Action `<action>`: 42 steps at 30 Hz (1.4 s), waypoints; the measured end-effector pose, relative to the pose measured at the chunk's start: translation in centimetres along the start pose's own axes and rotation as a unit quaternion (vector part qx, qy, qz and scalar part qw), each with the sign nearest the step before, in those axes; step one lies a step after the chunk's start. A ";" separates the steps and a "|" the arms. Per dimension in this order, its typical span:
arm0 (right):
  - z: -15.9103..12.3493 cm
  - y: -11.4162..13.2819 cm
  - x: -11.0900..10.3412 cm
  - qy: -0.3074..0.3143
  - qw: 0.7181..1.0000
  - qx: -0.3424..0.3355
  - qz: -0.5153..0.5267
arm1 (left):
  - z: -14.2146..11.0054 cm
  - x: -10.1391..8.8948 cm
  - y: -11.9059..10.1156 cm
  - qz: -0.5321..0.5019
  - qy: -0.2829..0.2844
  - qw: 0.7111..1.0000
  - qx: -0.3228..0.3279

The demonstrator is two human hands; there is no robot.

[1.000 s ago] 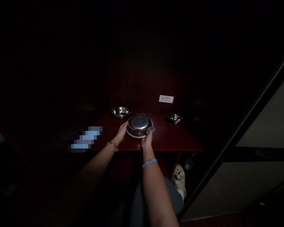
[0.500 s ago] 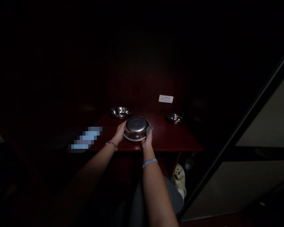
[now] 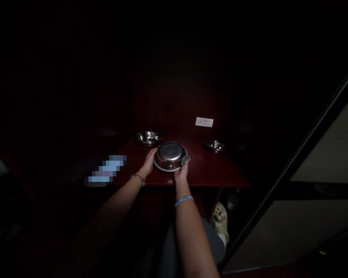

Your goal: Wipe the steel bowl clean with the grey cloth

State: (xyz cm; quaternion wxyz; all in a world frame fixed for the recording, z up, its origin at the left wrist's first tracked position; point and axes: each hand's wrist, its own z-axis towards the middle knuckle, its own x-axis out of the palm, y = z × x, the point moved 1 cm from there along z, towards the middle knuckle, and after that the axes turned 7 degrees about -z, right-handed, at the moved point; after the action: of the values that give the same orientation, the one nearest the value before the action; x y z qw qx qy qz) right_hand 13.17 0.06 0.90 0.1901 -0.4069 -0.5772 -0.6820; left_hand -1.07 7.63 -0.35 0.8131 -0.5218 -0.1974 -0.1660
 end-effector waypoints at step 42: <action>-0.6 0.3 0.4 0.007 1.000 0.024 0.010 | -0.2 0.0 -0.3 -0.015 -0.050 0.998 -0.017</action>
State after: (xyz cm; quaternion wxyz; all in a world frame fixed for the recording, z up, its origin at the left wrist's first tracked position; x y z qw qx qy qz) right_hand 12.91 -0.46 1.40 0.2102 -0.4029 -0.5881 -0.6690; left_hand -1.18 7.29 -0.16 0.7907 -0.5404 -0.2427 -0.1547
